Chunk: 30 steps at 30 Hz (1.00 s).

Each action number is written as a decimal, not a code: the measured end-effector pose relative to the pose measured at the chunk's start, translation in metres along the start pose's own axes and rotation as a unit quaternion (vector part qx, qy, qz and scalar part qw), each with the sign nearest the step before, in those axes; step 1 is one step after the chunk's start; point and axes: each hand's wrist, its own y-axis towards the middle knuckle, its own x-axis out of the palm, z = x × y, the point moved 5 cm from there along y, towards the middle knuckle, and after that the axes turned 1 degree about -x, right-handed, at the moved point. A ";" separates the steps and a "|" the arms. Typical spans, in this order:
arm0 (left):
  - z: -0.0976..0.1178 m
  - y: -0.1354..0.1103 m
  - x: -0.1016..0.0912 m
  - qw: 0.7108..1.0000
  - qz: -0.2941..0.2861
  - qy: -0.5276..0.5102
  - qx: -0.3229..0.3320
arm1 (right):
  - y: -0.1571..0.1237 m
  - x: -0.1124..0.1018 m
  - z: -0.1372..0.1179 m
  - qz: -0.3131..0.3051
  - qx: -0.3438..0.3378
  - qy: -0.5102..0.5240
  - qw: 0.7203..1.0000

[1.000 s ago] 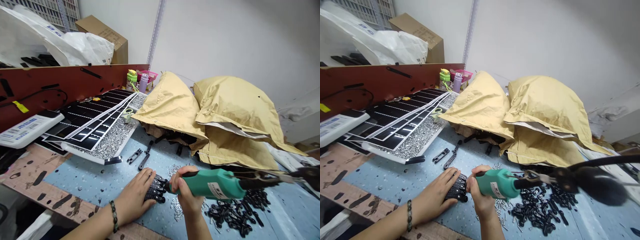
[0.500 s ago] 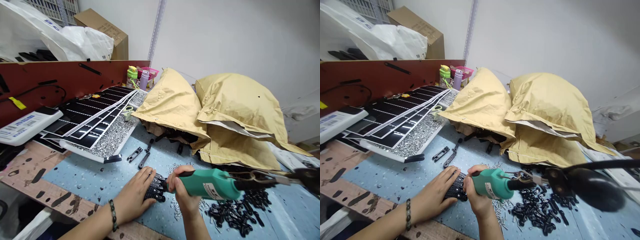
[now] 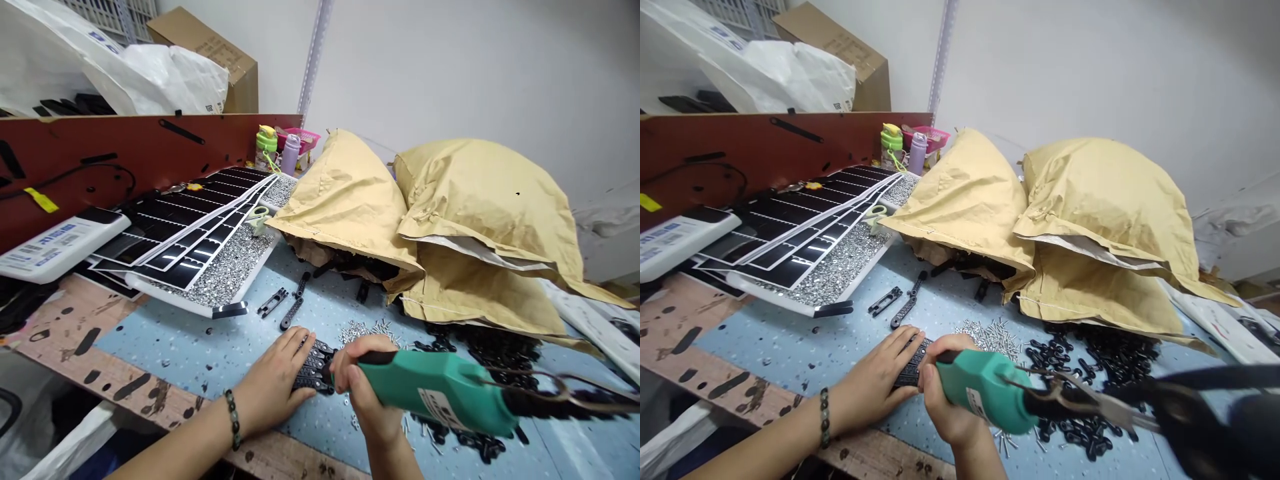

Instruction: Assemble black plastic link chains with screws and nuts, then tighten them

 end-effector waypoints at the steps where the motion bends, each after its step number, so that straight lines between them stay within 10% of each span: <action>1: 0.000 0.000 0.000 1.000 0.001 -0.001 -0.001 | 0.000 0.002 0.000 -0.010 -0.003 0.014 1.000; 30: 0.004 0.001 -0.002 1.000 -0.009 0.002 -0.007 | -0.010 -0.004 -0.016 0.011 -0.032 0.079 0.996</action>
